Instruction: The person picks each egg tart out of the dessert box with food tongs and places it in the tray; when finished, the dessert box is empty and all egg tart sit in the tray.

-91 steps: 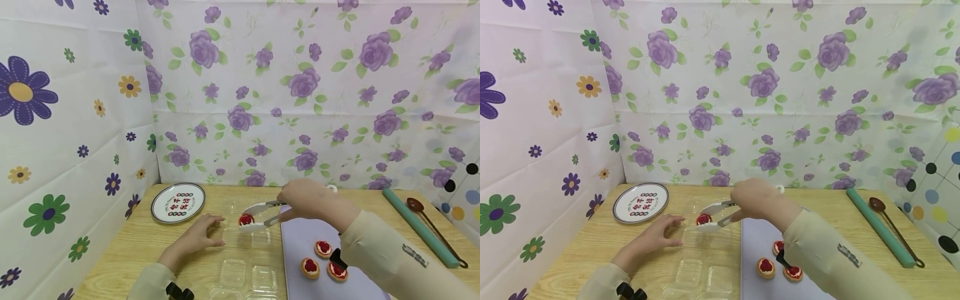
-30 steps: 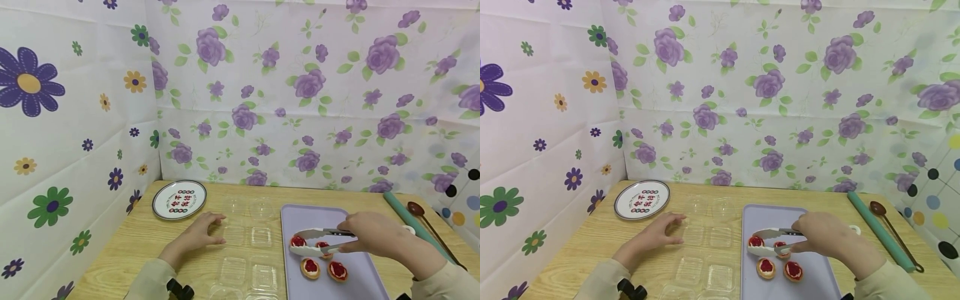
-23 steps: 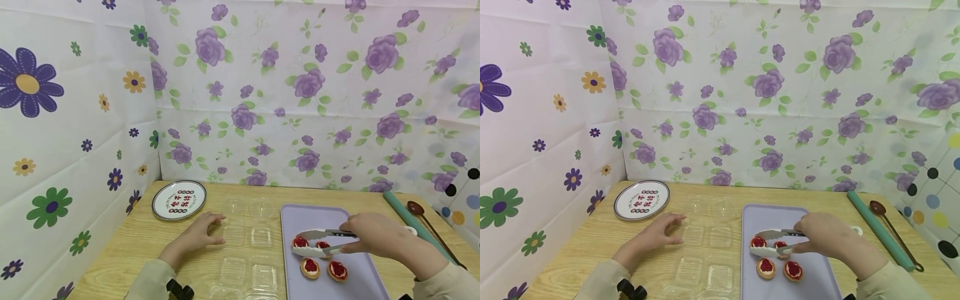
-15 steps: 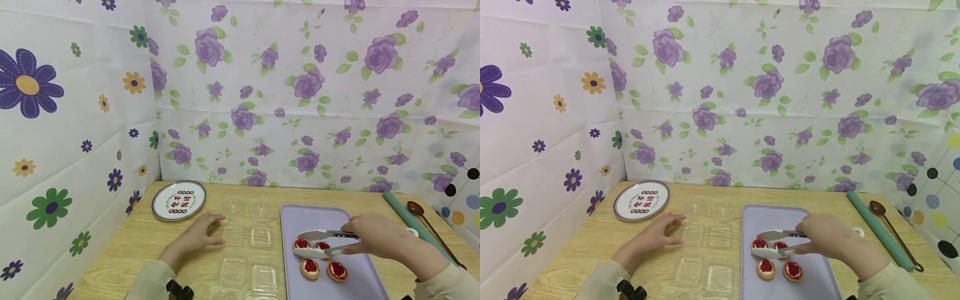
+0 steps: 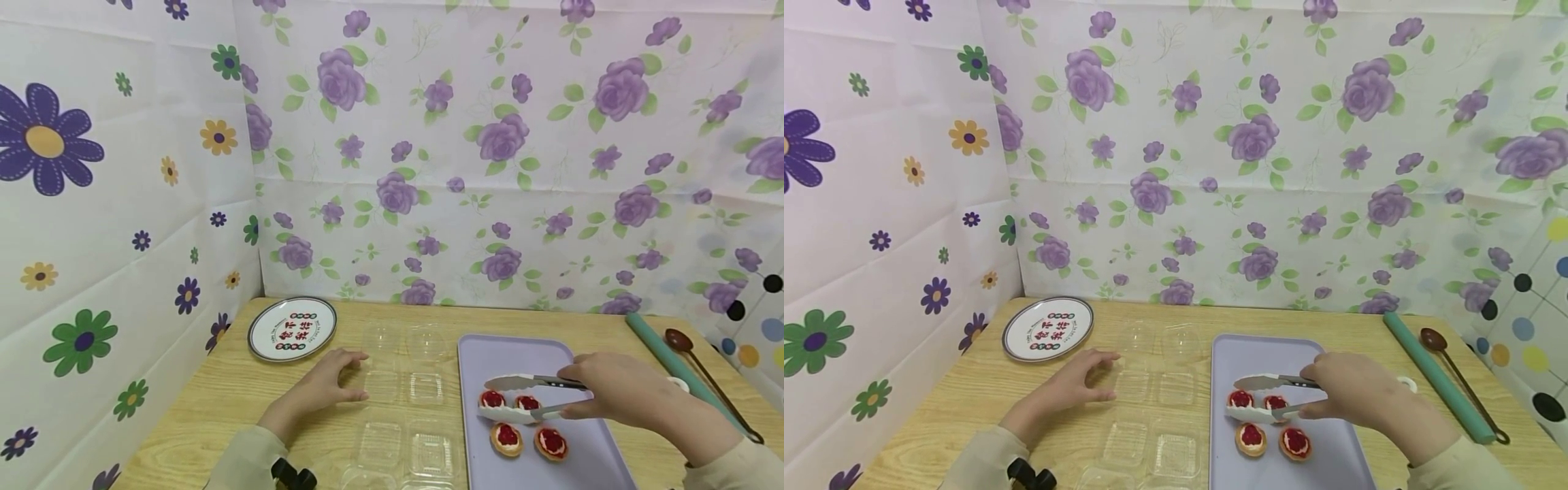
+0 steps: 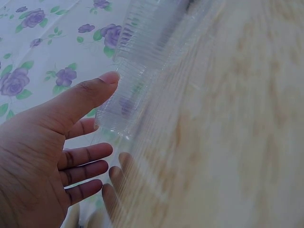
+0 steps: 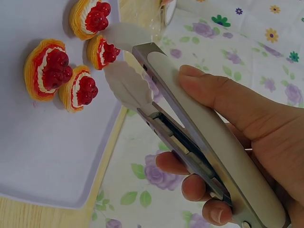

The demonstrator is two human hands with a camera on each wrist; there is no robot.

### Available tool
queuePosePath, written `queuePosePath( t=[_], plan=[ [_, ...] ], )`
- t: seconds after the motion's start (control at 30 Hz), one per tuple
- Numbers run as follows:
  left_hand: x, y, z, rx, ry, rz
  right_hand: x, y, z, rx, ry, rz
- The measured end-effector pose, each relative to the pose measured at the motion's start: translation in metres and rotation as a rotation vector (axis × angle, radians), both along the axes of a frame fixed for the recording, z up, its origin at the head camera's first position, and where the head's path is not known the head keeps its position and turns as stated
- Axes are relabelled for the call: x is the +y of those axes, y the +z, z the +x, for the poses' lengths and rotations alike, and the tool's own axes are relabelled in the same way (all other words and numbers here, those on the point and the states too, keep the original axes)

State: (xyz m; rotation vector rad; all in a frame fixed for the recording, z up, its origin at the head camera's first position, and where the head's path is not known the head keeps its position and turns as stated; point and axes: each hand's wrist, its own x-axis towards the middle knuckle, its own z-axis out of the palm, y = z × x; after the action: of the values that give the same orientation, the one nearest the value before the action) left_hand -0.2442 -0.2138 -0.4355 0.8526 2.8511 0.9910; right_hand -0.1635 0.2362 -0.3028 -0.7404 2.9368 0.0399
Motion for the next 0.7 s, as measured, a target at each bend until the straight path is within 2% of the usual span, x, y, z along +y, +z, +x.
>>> queuePosePath(
  t=[0.33, 0.47, 0.7],
  plan=[
    [-0.002, -0.001, 0.001, 0.006, 0.005, -0.001, 0.010, -0.002, 0.004, 0.026, 0.016, -0.050],
    [-0.002, -0.001, 0.001, 0.004, 0.008, 0.000, 0.016, -0.006, 0.008, 0.090, 0.030, -0.085],
    [-0.001, 0.000, 0.000, 0.006, 0.002, -0.007, 0.027, -0.022, 0.017, 0.182, -0.022, -0.130]
  ],
)
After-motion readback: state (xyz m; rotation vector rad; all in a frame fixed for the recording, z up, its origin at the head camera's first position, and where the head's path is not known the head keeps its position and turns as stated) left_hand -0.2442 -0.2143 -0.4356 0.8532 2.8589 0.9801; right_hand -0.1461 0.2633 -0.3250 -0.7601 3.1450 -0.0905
